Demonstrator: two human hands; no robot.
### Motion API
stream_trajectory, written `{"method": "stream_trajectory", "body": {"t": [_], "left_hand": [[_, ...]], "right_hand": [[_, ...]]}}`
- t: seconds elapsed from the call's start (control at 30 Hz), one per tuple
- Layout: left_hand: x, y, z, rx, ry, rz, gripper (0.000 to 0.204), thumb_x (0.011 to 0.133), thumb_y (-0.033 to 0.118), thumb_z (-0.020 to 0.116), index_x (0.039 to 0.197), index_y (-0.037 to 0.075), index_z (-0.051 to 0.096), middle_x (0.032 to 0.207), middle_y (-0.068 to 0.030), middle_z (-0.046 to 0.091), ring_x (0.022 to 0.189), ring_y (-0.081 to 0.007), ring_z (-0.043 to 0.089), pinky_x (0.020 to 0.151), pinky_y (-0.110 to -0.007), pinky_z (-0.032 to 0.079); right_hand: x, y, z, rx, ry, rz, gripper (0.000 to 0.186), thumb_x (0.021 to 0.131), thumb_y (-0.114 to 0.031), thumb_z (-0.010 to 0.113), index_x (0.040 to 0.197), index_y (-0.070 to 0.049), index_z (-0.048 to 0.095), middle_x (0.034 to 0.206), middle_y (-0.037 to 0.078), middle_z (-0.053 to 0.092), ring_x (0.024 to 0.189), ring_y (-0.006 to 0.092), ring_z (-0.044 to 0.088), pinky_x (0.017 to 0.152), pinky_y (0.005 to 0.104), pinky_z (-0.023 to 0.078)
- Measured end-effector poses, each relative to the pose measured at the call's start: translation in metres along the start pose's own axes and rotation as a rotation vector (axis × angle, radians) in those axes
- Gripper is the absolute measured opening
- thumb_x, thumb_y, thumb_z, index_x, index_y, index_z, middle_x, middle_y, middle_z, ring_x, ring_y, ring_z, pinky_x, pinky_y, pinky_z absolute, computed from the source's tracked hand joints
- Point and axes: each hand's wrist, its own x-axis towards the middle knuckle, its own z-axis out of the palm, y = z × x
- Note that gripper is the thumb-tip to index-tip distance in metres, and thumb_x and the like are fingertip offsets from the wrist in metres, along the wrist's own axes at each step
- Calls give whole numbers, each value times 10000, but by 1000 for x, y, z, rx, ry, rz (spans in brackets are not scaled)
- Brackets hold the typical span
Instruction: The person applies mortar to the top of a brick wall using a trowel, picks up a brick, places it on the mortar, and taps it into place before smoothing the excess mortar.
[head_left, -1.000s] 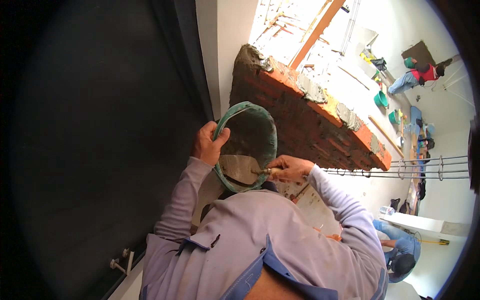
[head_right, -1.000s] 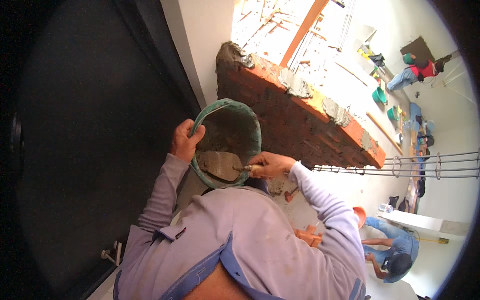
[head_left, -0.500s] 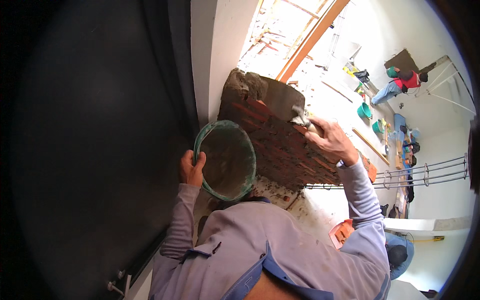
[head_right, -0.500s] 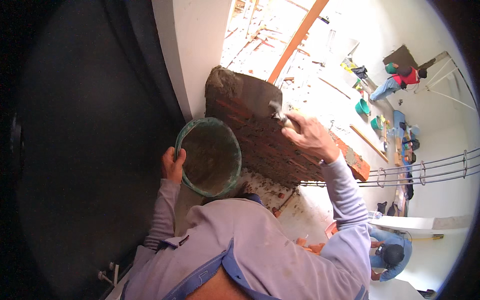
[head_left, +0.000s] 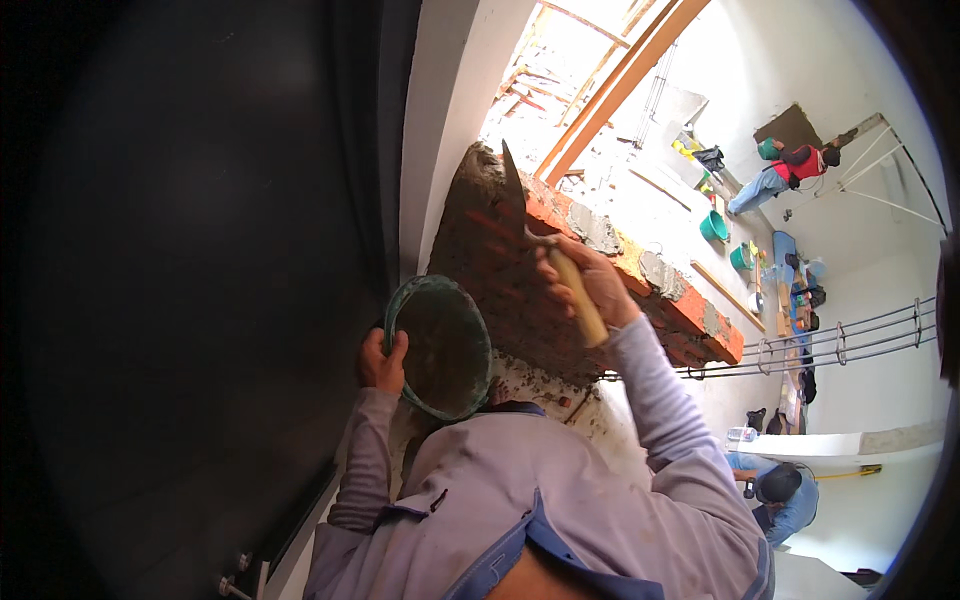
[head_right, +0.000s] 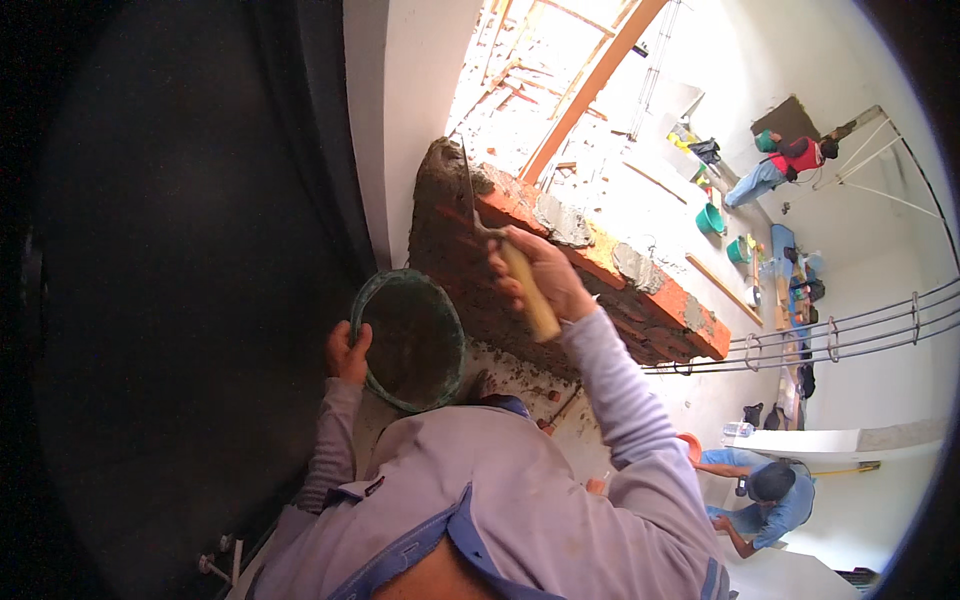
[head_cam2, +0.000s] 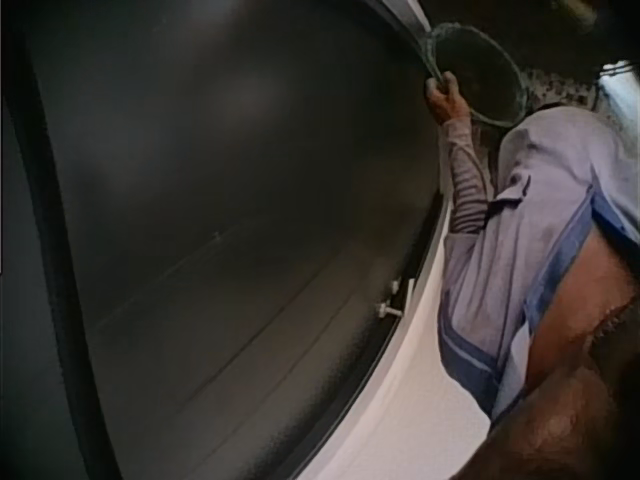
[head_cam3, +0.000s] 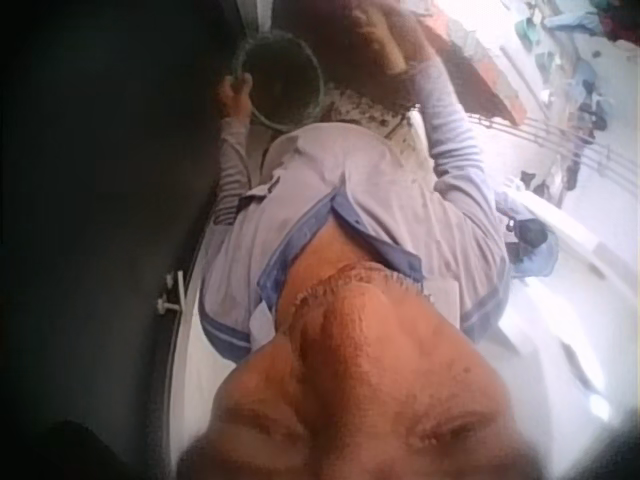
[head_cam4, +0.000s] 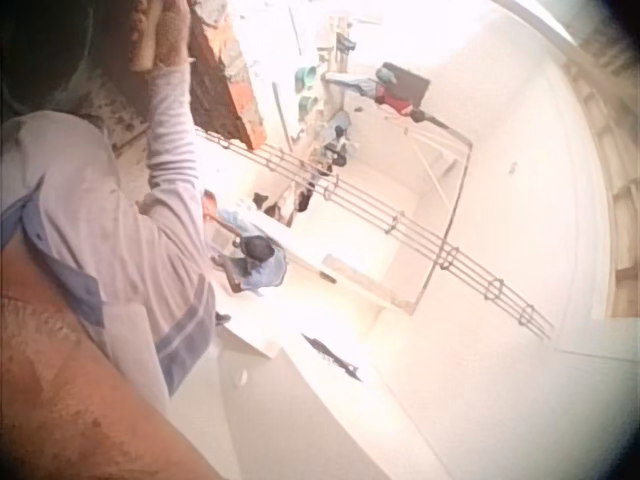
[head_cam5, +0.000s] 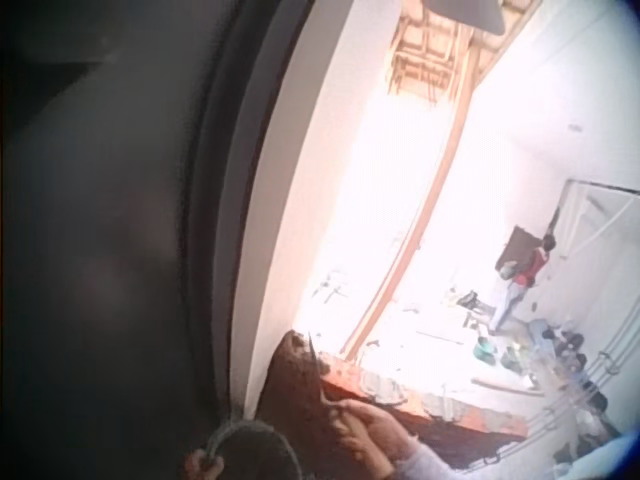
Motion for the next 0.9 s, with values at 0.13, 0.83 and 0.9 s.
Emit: {"method": "stream_trajectory", "body": {"t": [0.13,0.83,0.9], "left_hand": [[1,-4,0,28,-40,35,396,905,308,667,720,74,406,683,41,349,647,-78,336,567,-286,297],[0,-17,-18,27,49,-19,467,874,376,668,710,49,378,637,-52,366,602,-146,362,569,-340,333],[1,-19,-16,92,57,57,453,880,369,663,717,50,386,633,-49,367,605,-147,365,572,-343,338]], "right_hand": [[73,16,-22,249,-41,-68,305,1008,-386,411,1009,-94,499,764,4,510,500,82,456,389,239,423],[58,14,4,334,17,-324,270,1022,-319,352,1021,-71,460,784,30,488,553,108,456,443,267,417],[63,21,-11,404,10,-238,271,1022,-320,352,1022,-72,461,782,29,487,553,107,455,442,265,416]]}}
